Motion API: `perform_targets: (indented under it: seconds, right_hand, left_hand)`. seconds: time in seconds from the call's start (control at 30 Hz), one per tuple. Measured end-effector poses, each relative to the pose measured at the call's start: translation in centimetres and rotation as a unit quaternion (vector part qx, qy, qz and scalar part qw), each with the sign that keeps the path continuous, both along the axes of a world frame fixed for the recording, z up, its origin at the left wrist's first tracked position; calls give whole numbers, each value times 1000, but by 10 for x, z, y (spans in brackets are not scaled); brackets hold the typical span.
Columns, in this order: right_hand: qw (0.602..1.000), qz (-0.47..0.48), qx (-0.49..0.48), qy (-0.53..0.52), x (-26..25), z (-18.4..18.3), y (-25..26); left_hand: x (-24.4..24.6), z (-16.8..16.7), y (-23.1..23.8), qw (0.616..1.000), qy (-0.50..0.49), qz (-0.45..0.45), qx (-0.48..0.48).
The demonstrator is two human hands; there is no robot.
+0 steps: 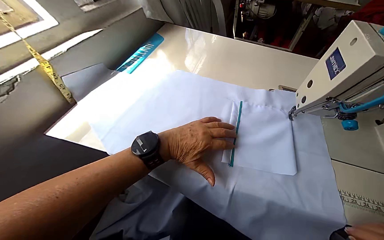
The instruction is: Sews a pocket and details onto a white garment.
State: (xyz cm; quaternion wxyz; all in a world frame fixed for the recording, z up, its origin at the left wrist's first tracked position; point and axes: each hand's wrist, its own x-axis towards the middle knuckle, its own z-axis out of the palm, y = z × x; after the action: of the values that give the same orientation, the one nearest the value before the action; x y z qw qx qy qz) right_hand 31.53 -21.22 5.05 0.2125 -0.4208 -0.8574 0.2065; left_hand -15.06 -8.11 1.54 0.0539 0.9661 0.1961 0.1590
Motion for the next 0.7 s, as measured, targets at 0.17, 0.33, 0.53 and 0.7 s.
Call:
perform_targets:
  seconds: [0.17, 0.33, 0.53, 0.7]
  right_hand:
    - [956, 12, 278, -91, -33, -34, 64]
    - [929, 76, 352, -85, -62, -51, 101]
    - [951, 49, 304, -28, -66, -59, 99]
    - [963, 25, 268, -3, -67, -63, 93]
  left_hand:
    - [4, 7, -3, 1000, 6, 0, -31]
    - [-1, 7, -1, 1000, -3, -14, -15]
    - [-5, 6, -1, 998, -12, -35, -43]
    - [-9, 5, -1, 999, -23, -36, -28]
